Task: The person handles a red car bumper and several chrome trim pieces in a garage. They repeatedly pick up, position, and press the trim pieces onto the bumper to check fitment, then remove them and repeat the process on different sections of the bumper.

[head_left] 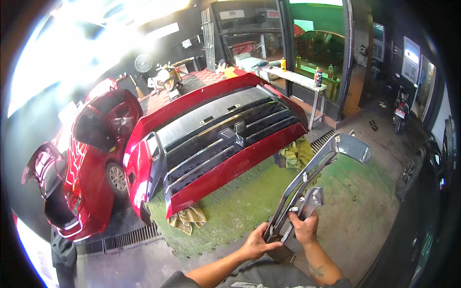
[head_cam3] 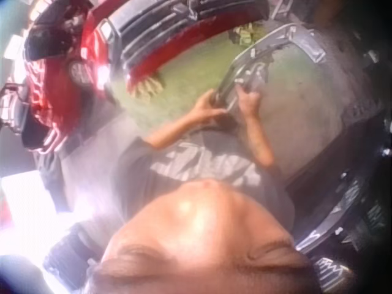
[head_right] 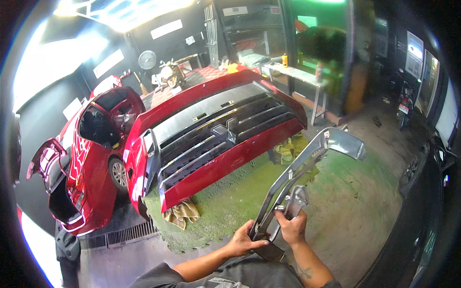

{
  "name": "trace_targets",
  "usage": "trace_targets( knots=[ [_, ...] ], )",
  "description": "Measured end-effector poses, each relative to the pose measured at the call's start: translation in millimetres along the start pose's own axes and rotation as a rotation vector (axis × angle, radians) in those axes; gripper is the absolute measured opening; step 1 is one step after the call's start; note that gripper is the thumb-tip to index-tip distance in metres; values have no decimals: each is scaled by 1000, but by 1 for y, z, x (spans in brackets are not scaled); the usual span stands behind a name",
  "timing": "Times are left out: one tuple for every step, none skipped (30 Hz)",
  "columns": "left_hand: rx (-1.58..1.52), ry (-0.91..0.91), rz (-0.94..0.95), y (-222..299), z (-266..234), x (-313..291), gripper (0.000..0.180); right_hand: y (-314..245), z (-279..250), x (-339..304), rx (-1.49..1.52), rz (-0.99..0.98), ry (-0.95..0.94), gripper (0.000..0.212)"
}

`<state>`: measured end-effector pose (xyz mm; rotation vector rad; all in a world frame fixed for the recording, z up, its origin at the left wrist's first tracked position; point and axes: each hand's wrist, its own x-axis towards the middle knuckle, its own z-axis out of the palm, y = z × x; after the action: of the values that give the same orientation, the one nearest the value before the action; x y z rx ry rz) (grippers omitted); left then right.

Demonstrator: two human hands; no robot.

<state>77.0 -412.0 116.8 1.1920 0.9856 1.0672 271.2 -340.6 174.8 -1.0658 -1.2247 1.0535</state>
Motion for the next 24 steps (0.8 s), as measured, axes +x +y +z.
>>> trace_targets(
  knots=[
    [26,13,-20,0,2,4,66,1,-3,7,-60,-26,-22,24],
    [53,26,-40,2,4,8,66,5,-8,14,-69,-23,-48,24],
    [143,41,-43,6,6,12,67,9,-12,21,-77,-20,-73,24],
    [190,80,-31,10,9,17,67,9,-13,28,-81,-19,-99,24],
    [240,117,-19,13,10,21,68,2,-11,33,-65,-20,-88,23],
    [290,152,-8,14,10,24,68,1,-5,43,-81,-35,-93,22],
    [310,178,-12,0,3,28,70,2,-1,48,-102,-38,-100,22],
    [330,198,6,10,3,32,70,6,-2,53,-136,-33,-99,21],
    [410,203,14,18,-2,40,70,13,-1,62,-149,-40,-109,21],
    [487,223,6,20,-7,41,69,15,4,67,-194,-33,-129,23],
    [386,251,44,15,-11,44,70,20,6,75,-227,-3,-181,35],
    [376,278,94,10,-16,46,71,26,7,80,-259,29,-233,48],
    [387,285,89,6,-23,50,72,28,11,86,-225,58,-239,50],
    [398,284,94,3,-32,58,73,25,14,93,-193,78,-236,52],
    [496,291,66,0,-42,61,74,25,17,96,-162,98,-231,55],
    [506,276,18,7,-48,67,73,26,15,101,-142,70,-199,51],
    [523,256,-18,22,-52,76,72,30,12,108,-118,29,-162,47],
    [541,232,-54,34,-56,83,70,33,6,114,-96,-12,-120,43],
    [590,224,-36,43,-59,92,69,35,-5,120,-103,-35,-107,41],
    [528,238,16,40,-66,98,69,37,-11,126,-91,-15,-94,40],
    [461,246,64,34,-74,99,69,39,-18,131,-81,5,-75,38],
    [401,256,109,29,-86,96,69,38,-20,135,-58,23,-59,36],
    [336,258,134,25,-98,95,69,29,-19,145,-112,59,-100,32],
    [272,262,151,26,-107,96,69,28,-22,154,-116,80,-92,32]
  ],
)
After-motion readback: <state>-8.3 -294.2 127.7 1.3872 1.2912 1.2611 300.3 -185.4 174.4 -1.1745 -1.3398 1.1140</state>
